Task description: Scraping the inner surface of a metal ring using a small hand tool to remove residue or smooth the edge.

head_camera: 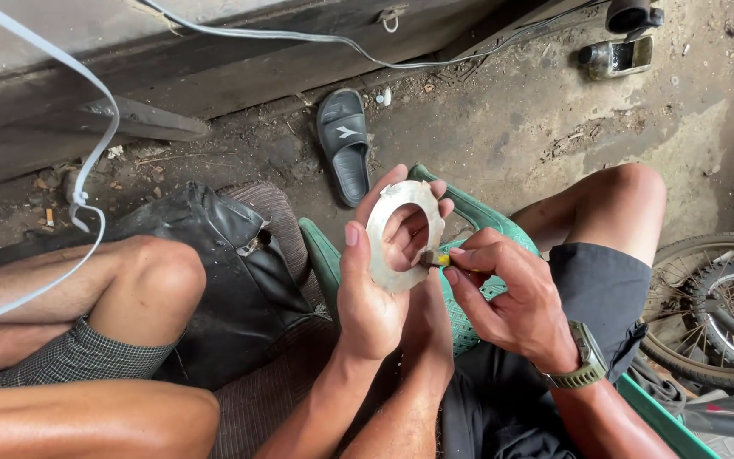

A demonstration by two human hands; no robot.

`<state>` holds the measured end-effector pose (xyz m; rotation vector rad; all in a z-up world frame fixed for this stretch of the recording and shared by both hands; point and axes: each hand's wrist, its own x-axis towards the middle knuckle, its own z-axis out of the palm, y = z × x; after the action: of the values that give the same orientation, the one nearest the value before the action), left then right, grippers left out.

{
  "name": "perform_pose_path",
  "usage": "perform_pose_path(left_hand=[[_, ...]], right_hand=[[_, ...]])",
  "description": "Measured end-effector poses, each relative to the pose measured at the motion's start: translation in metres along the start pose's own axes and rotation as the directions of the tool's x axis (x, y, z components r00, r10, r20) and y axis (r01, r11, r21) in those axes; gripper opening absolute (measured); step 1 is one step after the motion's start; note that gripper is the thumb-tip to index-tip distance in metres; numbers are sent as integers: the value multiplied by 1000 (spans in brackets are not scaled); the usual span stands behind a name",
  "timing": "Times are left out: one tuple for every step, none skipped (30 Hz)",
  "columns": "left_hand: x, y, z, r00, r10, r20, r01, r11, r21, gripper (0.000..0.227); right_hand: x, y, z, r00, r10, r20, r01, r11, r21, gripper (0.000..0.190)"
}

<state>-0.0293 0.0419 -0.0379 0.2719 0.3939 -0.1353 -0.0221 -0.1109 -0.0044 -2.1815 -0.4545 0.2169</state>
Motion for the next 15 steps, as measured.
perform_pose_path(left_hand=[[0, 1, 1, 1000, -3, -10, 4, 1000, 3, 72], [0, 1, 0, 1000, -2, -11, 2, 1000, 3, 72], [1, 2, 0, 1000, 5, -10, -4, 1000, 25, 72], [1, 2, 0, 1000, 12, -8, -12, 999, 46, 73], [0, 2, 1, 1000, 15, -8, -14, 999, 46, 73], [0, 1, 1, 1000, 19, 3, -19, 999, 41, 72], [0, 1, 2, 1000, 23, 15, -24, 999, 36, 71], [0, 1, 2, 1000, 26, 14, -27, 999, 34, 71], [0, 1, 2, 999, 30, 17, -30, 998, 51, 71], [0, 2, 2, 999, 31, 21, -33, 997, 68, 71], [0, 0, 1, 999, 33, 20, -34, 997, 68, 71], [1, -1, 1, 999, 38, 21, -39, 998, 56, 70], [1, -1, 0, 999, 44, 22, -45, 998, 43, 69], [1, -2, 0, 999, 49, 24, -50, 998, 43, 69], [2, -2, 0, 999, 47, 25, -48, 998, 32, 69]], right_hand=[[0, 0, 0, 1000, -5, 1, 5, 1000, -9, 10], [1, -1, 0, 1000, -6, 2, 6, 1000, -9, 10], [2, -2, 0, 1000, -19, 4, 19, 1000, -19, 10], [3, -2, 0, 999, -33, 7, 33, 999, -29, 10], [3, -1, 0, 999, -35, 9, 35, 999, -29, 10], [3, 0, 0, 999, -38, -6, 38, 997, -65, 9], [3, 1, -1, 999, -42, -20, 40, 994, -101, 9], [3, 1, -1, 999, -44, -17, 42, 994, -101, 9], [3, 0, -1, 999, -45, -6, 45, 995, -88, 9], [2, -1, -1, 999, -46, 4, 46, 996, -74, 9], [2, -1, -1, 999, -46, 5, 46, 996, -74, 9], [3, -1, -1, 999, -38, -2, 38, 997, -74, 9], [3, -1, -1, 1000, -29, -8, 29, 997, -73, 8], [3, 0, -1, 999, -34, -7, 34, 997, -73, 8], [3, 1, -1, 1000, -24, -6, 24, 997, -70, 8]])
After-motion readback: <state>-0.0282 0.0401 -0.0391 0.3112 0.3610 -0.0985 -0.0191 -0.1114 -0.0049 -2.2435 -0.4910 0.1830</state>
